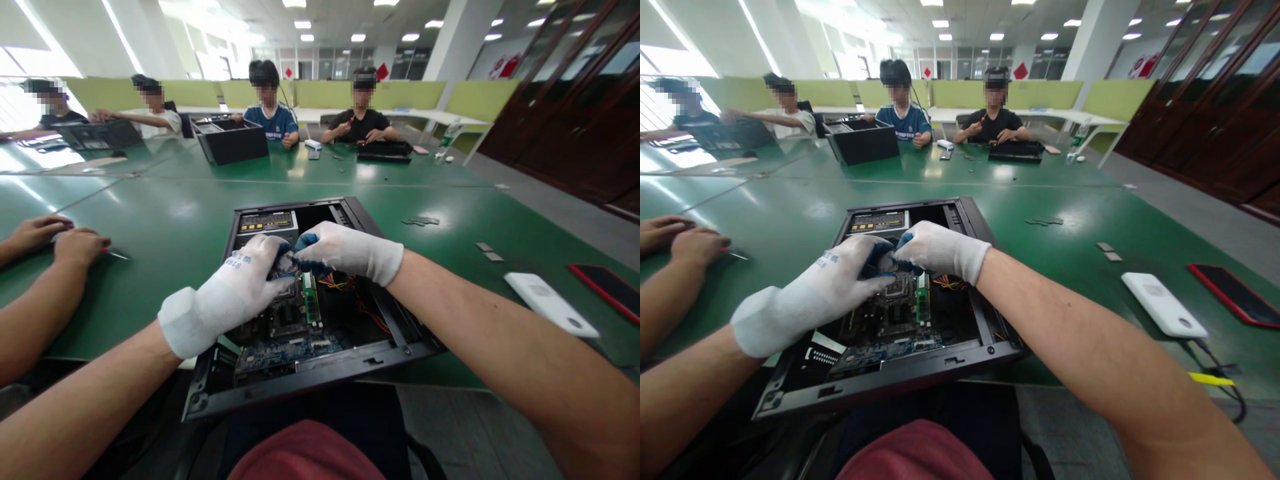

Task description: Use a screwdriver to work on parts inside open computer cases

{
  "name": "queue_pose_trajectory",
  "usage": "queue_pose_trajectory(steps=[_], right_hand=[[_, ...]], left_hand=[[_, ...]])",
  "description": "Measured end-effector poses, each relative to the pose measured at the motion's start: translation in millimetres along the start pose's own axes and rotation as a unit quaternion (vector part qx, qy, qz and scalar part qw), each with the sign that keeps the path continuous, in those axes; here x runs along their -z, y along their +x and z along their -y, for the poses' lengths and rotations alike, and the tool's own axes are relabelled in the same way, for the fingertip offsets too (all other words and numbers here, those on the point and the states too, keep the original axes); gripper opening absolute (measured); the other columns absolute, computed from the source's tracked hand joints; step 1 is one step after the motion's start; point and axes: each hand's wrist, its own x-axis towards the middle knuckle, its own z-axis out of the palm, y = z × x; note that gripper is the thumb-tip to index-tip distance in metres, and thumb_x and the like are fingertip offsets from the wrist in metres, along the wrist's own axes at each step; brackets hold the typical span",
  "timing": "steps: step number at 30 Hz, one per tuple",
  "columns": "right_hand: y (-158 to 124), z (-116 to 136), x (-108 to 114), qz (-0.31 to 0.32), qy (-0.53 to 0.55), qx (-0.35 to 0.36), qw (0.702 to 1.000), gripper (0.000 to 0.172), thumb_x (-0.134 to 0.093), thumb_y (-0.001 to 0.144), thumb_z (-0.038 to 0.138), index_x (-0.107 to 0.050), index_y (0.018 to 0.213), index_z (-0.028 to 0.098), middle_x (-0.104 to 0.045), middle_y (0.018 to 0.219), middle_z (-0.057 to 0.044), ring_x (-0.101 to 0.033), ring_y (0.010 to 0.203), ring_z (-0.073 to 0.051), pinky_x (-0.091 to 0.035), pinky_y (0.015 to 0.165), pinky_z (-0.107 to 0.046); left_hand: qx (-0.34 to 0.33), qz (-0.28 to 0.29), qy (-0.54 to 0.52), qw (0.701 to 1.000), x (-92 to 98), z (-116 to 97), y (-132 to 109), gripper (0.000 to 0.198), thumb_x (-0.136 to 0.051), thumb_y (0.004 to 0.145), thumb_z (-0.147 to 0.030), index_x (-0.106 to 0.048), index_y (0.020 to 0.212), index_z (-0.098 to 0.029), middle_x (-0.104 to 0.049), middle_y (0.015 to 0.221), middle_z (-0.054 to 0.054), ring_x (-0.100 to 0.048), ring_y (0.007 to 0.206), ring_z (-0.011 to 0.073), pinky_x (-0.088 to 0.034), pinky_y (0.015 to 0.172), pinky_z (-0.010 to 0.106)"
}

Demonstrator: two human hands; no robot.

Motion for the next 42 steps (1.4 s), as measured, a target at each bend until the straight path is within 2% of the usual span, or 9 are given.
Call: queue_pose_trajectory(steps=[3,5,10,13,16,20,24,31,42], right_hand=[[-3.5,1.5,5.0,-0.01,-0.061,-0.01,0.998,0.019,-0.06,0.083,0.026,-0.058,0.066,0.017,-0.054,0.063,0.001,-0.042,0.06,-0.012,-0.036,0.057,-0.027],[-11.4,2.8,13.3,-0.042,-0.115,0.0,0.992,0.019,-0.06,0.085,0.03,-0.065,0.073,0.016,-0.059,0.066,0.0,-0.046,0.061,-0.012,-0.036,0.059,-0.027],[-39.0,-15.4,46.1,-0.131,-0.149,0.08,0.977,0.033,-0.059,0.09,0.043,-0.074,0.096,0.015,-0.07,0.085,-0.004,-0.056,0.075,-0.015,-0.04,0.069,-0.027],[-46.0,-38.0,55.8,-0.156,-0.104,0.094,0.978,0.035,-0.06,0.091,0.046,-0.074,0.095,0.014,-0.07,0.087,-0.005,-0.057,0.078,-0.016,-0.041,0.071,-0.028],[-44.5,-51.4,54.3,-0.18,-0.064,0.106,0.976,0.036,-0.059,0.091,0.048,-0.071,0.091,0.014,-0.067,0.083,-0.003,-0.054,0.075,-0.015,-0.04,0.069,-0.027],[-39.0,-52.6,52.4,-0.19,-0.07,0.1,0.974,0.035,-0.057,0.092,0.046,-0.065,0.079,0.015,-0.06,0.073,0.0,-0.049,0.069,-0.013,-0.035,0.065,-0.027],[-37.0,-54.3,56.1,-0.187,-0.062,0.107,0.974,0.036,-0.055,0.092,0.045,-0.061,0.074,0.016,-0.055,0.07,0.001,-0.045,0.067,-0.012,-0.031,0.063,-0.027],[-41.2,-55.6,57.0,-0.188,-0.069,0.11,0.973,0.034,-0.057,0.092,0.043,-0.06,0.073,0.016,-0.054,0.069,0.002,-0.041,0.066,-0.012,-0.028,0.062,-0.028],[-40.4,-56.8,57.3,-0.198,-0.111,0.115,0.967,0.033,-0.056,0.093,0.042,-0.058,0.071,0.017,-0.048,0.066,0.001,-0.04,0.069,-0.014,-0.029,0.064,-0.029]], left_hand=[[-0.007,0.011,0.021,1.0,1.5,1.4,0.2,0.049,-0.063,0.088,-0.04,-0.058,0.13,-0.016,-0.064,0.132,0.015,-0.061,0.124,0.0325,-0.049,0.109,0.048],[0.0,0.028,0.037,0.999,1.0,3.7,-0.3,0.051,-0.061,0.089,-0.042,-0.059,0.134,-0.018,-0.063,0.134,0.014,-0.061,0.124,0.0321,-0.049,0.108,0.047],[-0.007,0.094,0.095,0.991,-1.4,5.5,0.5,0.045,-0.057,0.091,-0.043,-0.067,0.128,-0.019,-0.066,0.124,0.012,-0.066,0.113,0.0306,-0.052,0.102,0.042],[-0.01,0.153,0.134,0.979,-5.8,5.8,10.8,0.045,-0.058,0.088,-0.04,-0.068,0.128,-0.02,-0.068,0.124,0.012,-0.067,0.113,0.031,-0.052,0.102,0.042],[-0.013,0.235,0.178,0.955,-15.1,8.6,31.4,0.044,-0.062,0.083,-0.036,-0.07,0.124,-0.021,-0.072,0.119,0.012,-0.069,0.11,0.0299,-0.054,0.099,0.039],[-0.003,0.333,0.235,0.913,-30.8,10.8,60.7,0.037,-0.066,0.077,-0.032,-0.074,0.112,-0.021,-0.077,0.111,0.01,-0.072,0.105,0.0284,-0.056,0.093,0.035],[0.007,0.383,0.276,0.882,-44.1,11.1,74.4,0.036,-0.069,0.075,-0.033,-0.076,0.109,-0.022,-0.078,0.11,0.011,-0.074,0.103,0.0286,-0.058,0.089,0.034],[-0.004,0.39,0.26,0.883,-61.0,25.3,76.2,0.055,-0.077,0.067,-0.026,-0.073,0.122,-0.024,-0.077,0.116,0.011,-0.068,0.119,0.0296,-0.05,0.106,0.036],[-0.009,0.392,0.265,0.881,-70.1,30.1,77.1,0.045,-0.072,0.075,-0.033,-0.072,0.118,-0.02,-0.074,0.124,0.014,-0.071,0.114,0.0305,-0.053,0.103,0.038]])
